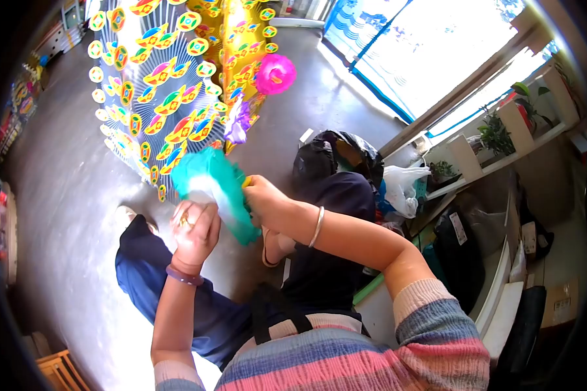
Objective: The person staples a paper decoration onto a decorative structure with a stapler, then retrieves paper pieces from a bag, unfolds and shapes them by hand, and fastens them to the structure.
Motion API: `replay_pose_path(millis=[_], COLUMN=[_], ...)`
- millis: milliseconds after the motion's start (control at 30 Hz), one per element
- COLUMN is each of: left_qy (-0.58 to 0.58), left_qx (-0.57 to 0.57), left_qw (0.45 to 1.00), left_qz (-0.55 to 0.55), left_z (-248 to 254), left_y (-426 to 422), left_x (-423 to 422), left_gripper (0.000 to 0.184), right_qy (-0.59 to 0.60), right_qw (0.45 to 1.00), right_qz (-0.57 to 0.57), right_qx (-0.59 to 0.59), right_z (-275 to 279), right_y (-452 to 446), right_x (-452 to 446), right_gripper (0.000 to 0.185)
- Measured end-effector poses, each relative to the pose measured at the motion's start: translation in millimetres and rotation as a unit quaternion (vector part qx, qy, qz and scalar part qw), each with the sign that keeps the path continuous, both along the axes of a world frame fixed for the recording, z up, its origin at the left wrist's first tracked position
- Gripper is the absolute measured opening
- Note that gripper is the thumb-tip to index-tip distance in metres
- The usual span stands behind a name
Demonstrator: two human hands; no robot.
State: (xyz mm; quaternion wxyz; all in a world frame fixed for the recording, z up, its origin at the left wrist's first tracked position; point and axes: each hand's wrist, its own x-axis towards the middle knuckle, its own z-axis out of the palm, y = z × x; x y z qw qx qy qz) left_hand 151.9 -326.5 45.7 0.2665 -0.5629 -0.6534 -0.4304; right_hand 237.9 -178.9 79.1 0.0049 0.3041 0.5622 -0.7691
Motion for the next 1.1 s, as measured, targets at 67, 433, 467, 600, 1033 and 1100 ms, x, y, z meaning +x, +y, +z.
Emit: replay_pose_path(millis=[67, 433, 467, 600, 1033, 1100], left_qy=[-0.148, -0.694, -0.697, -0.698, -0.692, -0.692], left_qx=[0.033, 0.232, 0.235, 0.232, 0.222, 0.217], left_qw=[0.988, 0.523, 0.525, 0.539, 0.568, 0.569], left_qz=[0.032, -0.438, -0.429, -0.411, -0.386, -0.386], left_z=[-7.1, -20.6, -18.6, -14.0, -12.4, -11.9], left_y=[-0.6, -16.7, -18.3, -22.2, -26.6, -27.2], left_x=[-3.3, -23.3, -22.6, -19.6, -6.3, -4.6], left_gripper=[0.014, 0.043, 0.042, 0.041, 0.038, 0.038], right_qy=[0.029, 0.105, 0.116, 0.186, 0.204, 0.221], right_qw=[0.996, 0.978, 0.977, 0.982, 0.978, 0.973], right_qz=[0.014, 0.072, 0.074, 0.021, 0.011, 0.058], right_qx=[0.080, -0.168, -0.166, -0.041, 0.047, 0.015], right_z=[-11.5, -3.7, -8.1, 1.6, 19.2, 17.0], right_y=[0.7, -7.4, -7.0, -6.8, -7.0, -3.8], right_x=[-5.4, -0.8, -2.8, -0.5, 13.1, 11.7], right_gripper=[0.015, 0.051, 0.050, 0.037, 0.042, 0.040])
